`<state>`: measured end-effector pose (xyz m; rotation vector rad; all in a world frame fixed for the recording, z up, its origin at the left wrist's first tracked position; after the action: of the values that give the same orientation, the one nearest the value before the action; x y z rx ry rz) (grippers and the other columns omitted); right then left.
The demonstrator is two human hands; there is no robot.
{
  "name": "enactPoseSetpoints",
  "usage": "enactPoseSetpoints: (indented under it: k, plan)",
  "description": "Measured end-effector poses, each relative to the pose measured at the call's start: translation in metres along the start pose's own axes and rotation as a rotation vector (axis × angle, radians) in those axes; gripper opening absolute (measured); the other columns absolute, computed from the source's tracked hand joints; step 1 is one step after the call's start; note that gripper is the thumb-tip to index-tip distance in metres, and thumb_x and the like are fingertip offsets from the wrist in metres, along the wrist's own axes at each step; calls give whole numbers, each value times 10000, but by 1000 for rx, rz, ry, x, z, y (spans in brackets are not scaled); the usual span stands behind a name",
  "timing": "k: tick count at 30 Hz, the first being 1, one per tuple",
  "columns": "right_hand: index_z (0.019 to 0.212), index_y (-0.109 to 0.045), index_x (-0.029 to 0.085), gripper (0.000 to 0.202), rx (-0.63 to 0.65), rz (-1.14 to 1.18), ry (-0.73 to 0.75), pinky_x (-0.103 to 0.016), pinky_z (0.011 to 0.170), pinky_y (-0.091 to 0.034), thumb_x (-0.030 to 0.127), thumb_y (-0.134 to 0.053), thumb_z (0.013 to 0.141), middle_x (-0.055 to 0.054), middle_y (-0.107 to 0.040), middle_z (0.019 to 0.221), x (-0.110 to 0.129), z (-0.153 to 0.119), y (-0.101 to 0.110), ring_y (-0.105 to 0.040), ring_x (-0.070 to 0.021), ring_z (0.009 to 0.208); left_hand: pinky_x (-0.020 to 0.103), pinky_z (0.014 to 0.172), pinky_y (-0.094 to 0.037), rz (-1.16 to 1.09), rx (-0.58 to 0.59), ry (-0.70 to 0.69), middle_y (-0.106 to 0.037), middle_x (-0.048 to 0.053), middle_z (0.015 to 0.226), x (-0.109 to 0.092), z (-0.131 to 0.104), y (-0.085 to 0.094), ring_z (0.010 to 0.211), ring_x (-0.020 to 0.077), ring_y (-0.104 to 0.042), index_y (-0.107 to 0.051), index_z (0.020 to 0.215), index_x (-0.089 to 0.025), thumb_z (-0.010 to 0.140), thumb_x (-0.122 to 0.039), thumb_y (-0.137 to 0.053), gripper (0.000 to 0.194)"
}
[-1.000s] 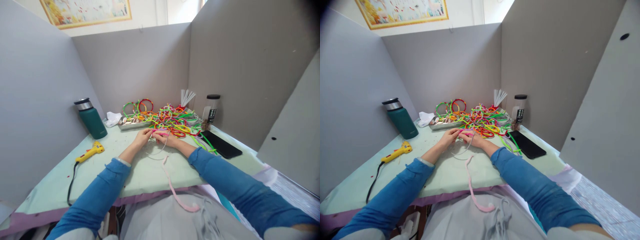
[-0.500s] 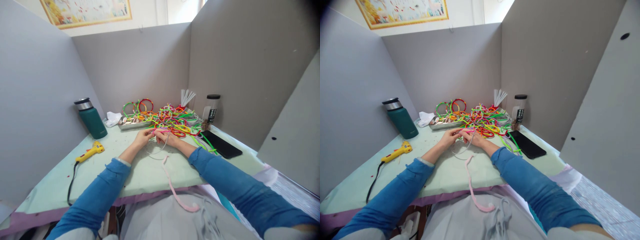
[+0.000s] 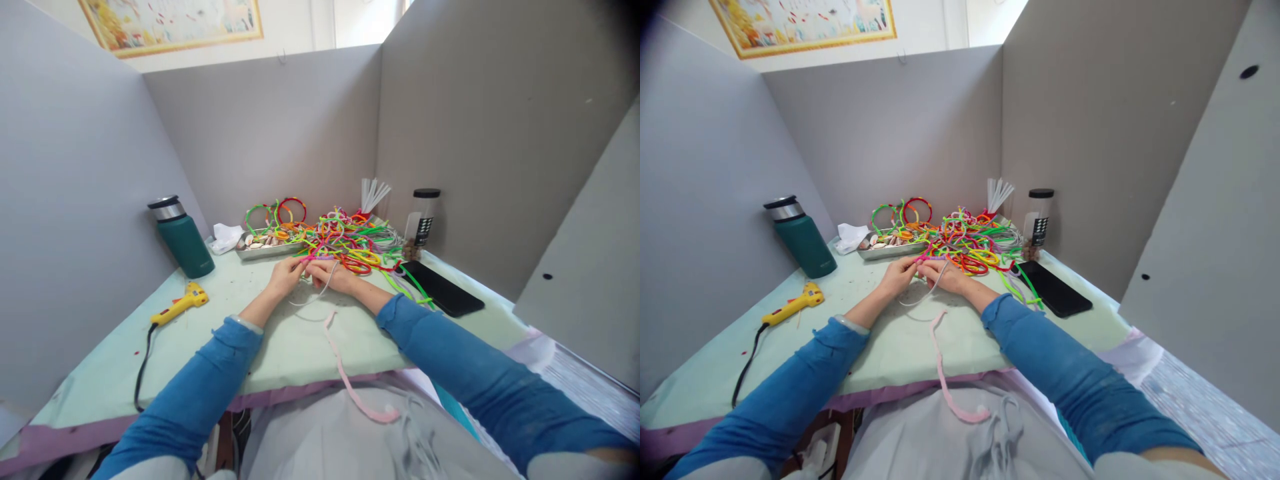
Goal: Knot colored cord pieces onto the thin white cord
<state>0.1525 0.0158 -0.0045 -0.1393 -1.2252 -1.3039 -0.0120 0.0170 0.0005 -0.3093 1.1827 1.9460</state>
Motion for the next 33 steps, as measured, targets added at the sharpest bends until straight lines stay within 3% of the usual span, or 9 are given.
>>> enactPoseSetpoints:
  k: [5, 10, 17, 23, 33]
  plan:
    - [771, -608, 136, 405, 29, -45, -86, -205, 509, -352, 463, -388, 858, 13, -547, 560, -6, 1, -1, -452, -77, 491, 231, 663, -437, -194, -17, 101, -675, 44, 738, -4, 0, 0, 707, 142, -574, -702, 892, -125, 775, -350, -525, 309]
    - [726, -618, 133, 387, -59, -28, -117, -207, 495, -352, 443, -417, 841, 13, -535, 519, -8, 3, 0, -442, -75, 467, 187, 461, -313, -394, 30, 198, -481, -34, 474, -12, -3, 0, 457, 63, -391, -662, 777, -101, 731, -456, -564, 371]
    - [685, -610, 127, 388, -89, 23, -74, -193, 473, -348, 479, -487, 793, 19, -508, 506, -5, 3, 1, -452, -74, 473, 186, 369, -191, -412, 137, 245, -400, -63, 465, -11, -5, -2, 358, 26, -276, -541, 645, -127, 736, -482, -548, 367]
    - [630, -629, 115, 497, -136, -8, -83, -193, 506, -363, 535, -435, 811, -1, -535, 505, -8, 4, 2, -470, -74, 483, 173, 343, -211, -495, 162, 233, -478, -62, 541, -12, -5, -3, 349, 23, -298, -529, 800, -146, 738, -400, -571, 265]
    - [606, -605, 137, 413, -153, -60, 18, -193, 517, -361, 472, -473, 810, 4, -545, 503, -10, 5, 2, -488, -89, 525, 171, 331, -251, -519, 178, 250, -494, -46, 565, -16, -8, -1, 355, 23, -317, -530, 752, -136, 727, -360, -591, 234]
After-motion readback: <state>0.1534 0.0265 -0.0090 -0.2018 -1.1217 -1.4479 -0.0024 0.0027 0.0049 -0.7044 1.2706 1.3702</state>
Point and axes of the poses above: each hand's wrist, its own z-axis towards the middle knuckle, its own y-axis out of the back of the hand, x = y × z, the point moved 1 cm from there along z, towards the middle knuckle
